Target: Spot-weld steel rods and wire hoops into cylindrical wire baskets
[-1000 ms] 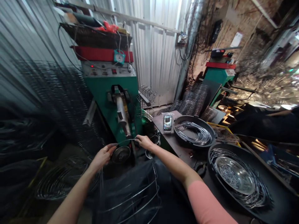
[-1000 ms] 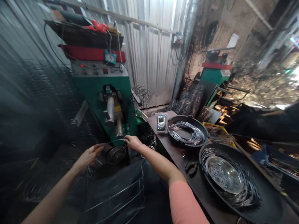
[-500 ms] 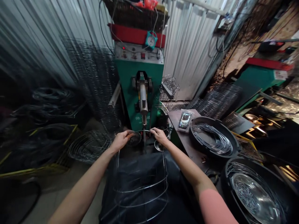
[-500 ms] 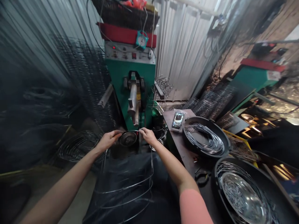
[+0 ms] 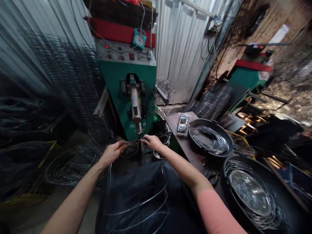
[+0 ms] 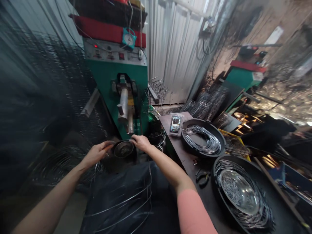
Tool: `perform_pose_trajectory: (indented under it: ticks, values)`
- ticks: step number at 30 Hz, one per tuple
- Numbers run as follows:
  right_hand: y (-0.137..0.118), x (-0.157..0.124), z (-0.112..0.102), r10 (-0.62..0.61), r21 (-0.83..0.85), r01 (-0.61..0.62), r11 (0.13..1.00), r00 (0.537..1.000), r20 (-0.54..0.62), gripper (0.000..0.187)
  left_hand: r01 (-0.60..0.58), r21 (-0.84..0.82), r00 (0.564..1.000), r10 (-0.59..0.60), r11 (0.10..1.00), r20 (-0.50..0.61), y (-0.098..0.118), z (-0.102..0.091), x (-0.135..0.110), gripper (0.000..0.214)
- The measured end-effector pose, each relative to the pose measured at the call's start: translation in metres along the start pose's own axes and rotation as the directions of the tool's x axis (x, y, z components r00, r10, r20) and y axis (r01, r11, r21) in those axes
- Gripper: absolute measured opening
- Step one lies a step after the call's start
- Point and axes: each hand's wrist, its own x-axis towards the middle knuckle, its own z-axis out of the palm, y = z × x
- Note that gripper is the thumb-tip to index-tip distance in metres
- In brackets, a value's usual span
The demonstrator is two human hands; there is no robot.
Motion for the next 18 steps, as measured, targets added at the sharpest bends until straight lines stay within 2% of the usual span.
perform_pose_trajectory:
  ticks: [4, 13, 18]
  values:
    - [-0.006, 0.002, -0.003, -0.015, -0.083, 0.017, 0.996, 1.000, 0.025, 0.019, -0.122, 0.171, 0.990, 0.108, 0.978, 0.085, -0.006, -0.001, 0.004, 0.034]
    - [-0.013, 0.002, -0.003, 0.001, -0.235, 0.023, 0.972, 0.995, 0.100, 0.023, -0.200, 0.380, 0.979, 0.168, 0.903, 0.115, -0.008, -0.001, 0.007, 0.037]
    - [-0.015, 0.000, -0.006, 0.038, -0.251, 0.000, 0.968, 0.988, 0.150, 0.027, -0.179, 0.521, 0.984, 0.147, 0.835, 0.102, -0.009, 0.000, 0.007, 0.042]
